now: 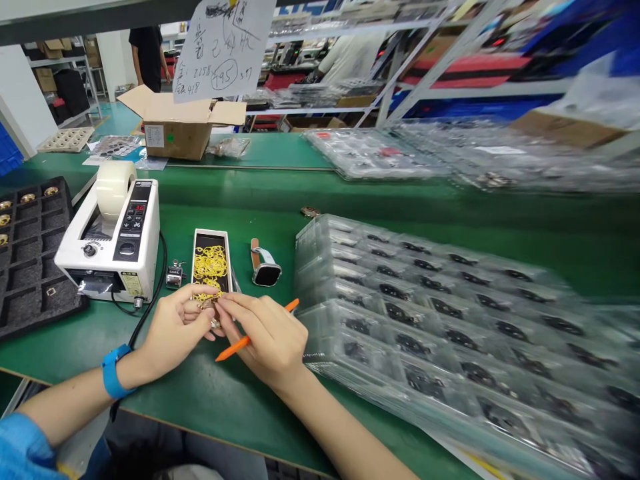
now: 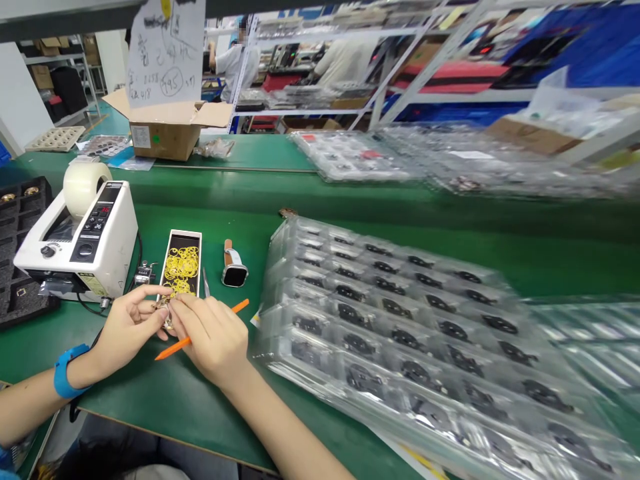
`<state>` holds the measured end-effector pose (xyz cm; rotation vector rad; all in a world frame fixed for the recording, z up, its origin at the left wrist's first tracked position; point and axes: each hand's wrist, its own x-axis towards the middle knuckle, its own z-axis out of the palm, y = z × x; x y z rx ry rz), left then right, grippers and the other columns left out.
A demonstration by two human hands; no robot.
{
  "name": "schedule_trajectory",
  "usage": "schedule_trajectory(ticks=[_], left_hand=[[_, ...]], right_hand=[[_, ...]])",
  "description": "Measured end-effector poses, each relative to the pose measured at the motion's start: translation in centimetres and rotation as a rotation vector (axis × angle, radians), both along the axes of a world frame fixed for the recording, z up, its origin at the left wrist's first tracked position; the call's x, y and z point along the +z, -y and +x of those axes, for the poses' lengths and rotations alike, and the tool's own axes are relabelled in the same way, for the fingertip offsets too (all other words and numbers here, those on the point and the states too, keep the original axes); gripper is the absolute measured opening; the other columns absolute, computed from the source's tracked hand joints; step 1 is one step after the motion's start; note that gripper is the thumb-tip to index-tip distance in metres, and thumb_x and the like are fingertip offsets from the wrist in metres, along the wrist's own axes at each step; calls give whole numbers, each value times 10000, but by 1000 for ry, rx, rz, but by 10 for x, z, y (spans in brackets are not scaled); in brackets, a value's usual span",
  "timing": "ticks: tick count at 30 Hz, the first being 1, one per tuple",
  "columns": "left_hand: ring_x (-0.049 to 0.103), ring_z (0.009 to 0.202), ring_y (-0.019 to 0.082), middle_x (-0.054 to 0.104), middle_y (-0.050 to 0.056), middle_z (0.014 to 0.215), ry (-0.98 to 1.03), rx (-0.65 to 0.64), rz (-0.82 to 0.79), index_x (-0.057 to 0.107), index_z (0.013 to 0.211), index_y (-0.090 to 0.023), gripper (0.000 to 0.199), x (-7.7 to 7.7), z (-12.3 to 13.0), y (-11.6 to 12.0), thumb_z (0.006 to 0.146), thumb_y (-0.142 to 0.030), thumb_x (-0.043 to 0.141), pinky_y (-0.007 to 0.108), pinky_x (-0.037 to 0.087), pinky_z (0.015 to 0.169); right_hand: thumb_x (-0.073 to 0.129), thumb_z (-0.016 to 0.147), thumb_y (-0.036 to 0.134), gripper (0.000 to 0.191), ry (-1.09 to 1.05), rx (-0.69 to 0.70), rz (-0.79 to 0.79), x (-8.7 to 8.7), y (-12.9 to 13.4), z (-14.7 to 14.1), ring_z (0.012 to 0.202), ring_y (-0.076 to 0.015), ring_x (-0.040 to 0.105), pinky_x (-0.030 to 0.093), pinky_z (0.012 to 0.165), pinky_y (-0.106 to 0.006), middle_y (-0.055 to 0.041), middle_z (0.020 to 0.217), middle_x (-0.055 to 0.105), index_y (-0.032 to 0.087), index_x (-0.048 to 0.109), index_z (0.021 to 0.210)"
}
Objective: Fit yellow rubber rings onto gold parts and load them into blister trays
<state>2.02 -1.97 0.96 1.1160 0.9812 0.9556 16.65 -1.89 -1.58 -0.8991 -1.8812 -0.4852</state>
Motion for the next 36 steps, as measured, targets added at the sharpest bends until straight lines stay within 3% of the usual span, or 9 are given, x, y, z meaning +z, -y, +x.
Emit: schedule_trajectory(ticks=[14,26,29,32,36], left_hand=[[724,732,182,740,53,772,-117,-3,144,626,1008,-109,246,-4,1,3,788,-200,564,246,611,677],[714,764,159,740,47,837,-249,12,381,627,1041,-138,246,-12,-4,4,813,-158,538,233,580,709],[706,768,153,734,44,831,-247,15,351,626,1023,-145,231,-11,-4,5,808,-157,543,232,565,716],[691,725,141,712,20,762,-172,12,214,603,972,-155,193,-8,-3,3,782,-158,567,228,551,681],[610,544,95,619,-46,592,3,19,2,540,812,-164,171,-7,-2,-5,707,-220,662,205,504,570]], right_hand=[[565,844,99,88,97,101,31,1,-2,9,600,-167,601,437,528,-278,-104,774,735,143,576,919],[588,804,72,153,49,30,15,1,0,3,580,-153,566,440,524,-271,-66,742,718,185,555,904],[599,800,70,166,16,18,-11,0,1,0,594,-151,575,451,531,-268,-61,750,706,194,549,899],[586,811,66,179,-89,76,-99,-1,3,-2,649,-147,593,472,561,-250,-50,753,675,205,533,909],[554,856,173,111,-404,239,-410,0,5,1,559,-111,497,433,495,-231,-30,796,614,222,506,943]])
